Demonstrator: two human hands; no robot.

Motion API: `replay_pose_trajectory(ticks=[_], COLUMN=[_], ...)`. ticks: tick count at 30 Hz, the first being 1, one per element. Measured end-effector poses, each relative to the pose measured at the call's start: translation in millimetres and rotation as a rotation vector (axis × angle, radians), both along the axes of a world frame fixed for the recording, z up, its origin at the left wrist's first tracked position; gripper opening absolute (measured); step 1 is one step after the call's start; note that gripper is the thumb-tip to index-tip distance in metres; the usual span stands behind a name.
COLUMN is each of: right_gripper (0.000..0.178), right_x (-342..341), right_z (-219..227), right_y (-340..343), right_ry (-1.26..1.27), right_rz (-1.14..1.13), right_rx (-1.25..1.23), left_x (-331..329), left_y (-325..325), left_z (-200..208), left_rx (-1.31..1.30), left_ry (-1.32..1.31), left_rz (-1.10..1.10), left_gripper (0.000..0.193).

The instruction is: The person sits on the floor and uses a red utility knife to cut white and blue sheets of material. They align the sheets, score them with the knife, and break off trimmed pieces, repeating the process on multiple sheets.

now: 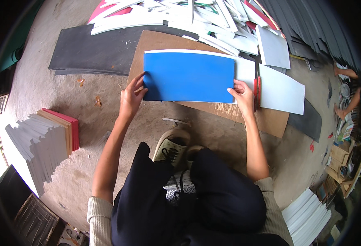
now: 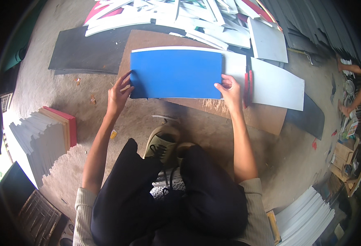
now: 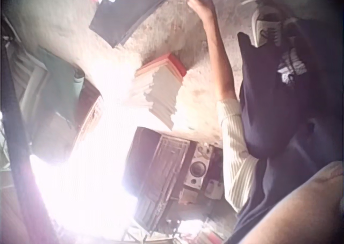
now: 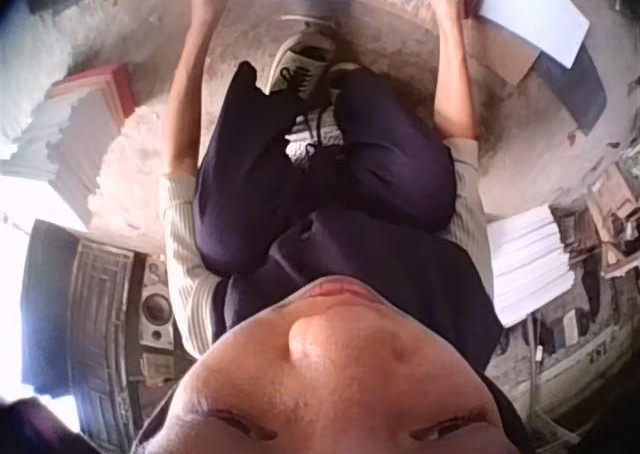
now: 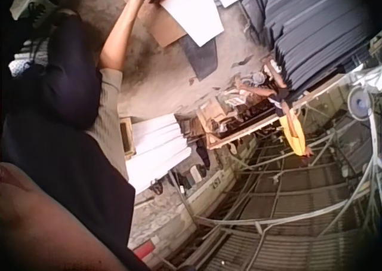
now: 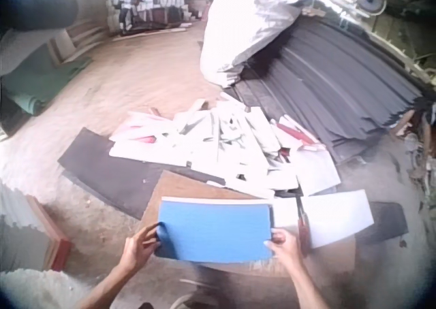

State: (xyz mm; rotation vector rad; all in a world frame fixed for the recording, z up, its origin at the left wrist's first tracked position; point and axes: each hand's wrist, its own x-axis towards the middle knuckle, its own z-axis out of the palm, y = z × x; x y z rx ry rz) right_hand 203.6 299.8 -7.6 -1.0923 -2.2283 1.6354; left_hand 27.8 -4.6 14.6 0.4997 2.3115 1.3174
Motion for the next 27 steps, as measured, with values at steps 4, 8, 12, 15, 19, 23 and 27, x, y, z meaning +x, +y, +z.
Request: replay_pose_trajectory(ticks=[4,8,12,15,19,23,27], right_gripper=[0.037,0.037,0.035,0.034,0.036,0.035,0.035], right_x=[1,0,-4,-6,-4,-2,2], right_z=[-1,-4,-4,-2,2,0,-3], right_y=[4,4,5,7,5,4,5], right_ry=[0.013,-0.031,-0.022,-0.002,-0.046,-0.053,-0.030], right_rz=[0.023,0.038,0.047,0.038,0.044,0.058,0.050], right_rx=[-0.045,0.023,0.027,-0.064,-0.042,0.023,-0.007], left_x=[-1,-2,-17,-21,-19,-19,-13], left_y=[2,5,1,2,-3,-4,-3], left_z=[2,0,-14,-17,-19,-16,-24], left_rx=[-0.044,-0.104,-0.164,-0.165,-0.153,-0.171,-0.172], left_ry=[-0.009,0.057,0.019,0.028,0.092,0.141,0.151], left_rz=[0.006,0.036,-0.012,-0.012,-0.060,-0.115,-0.123], left_gripper=[0.053,0.056,0.057,0.056,0.056,0.056,0.056])
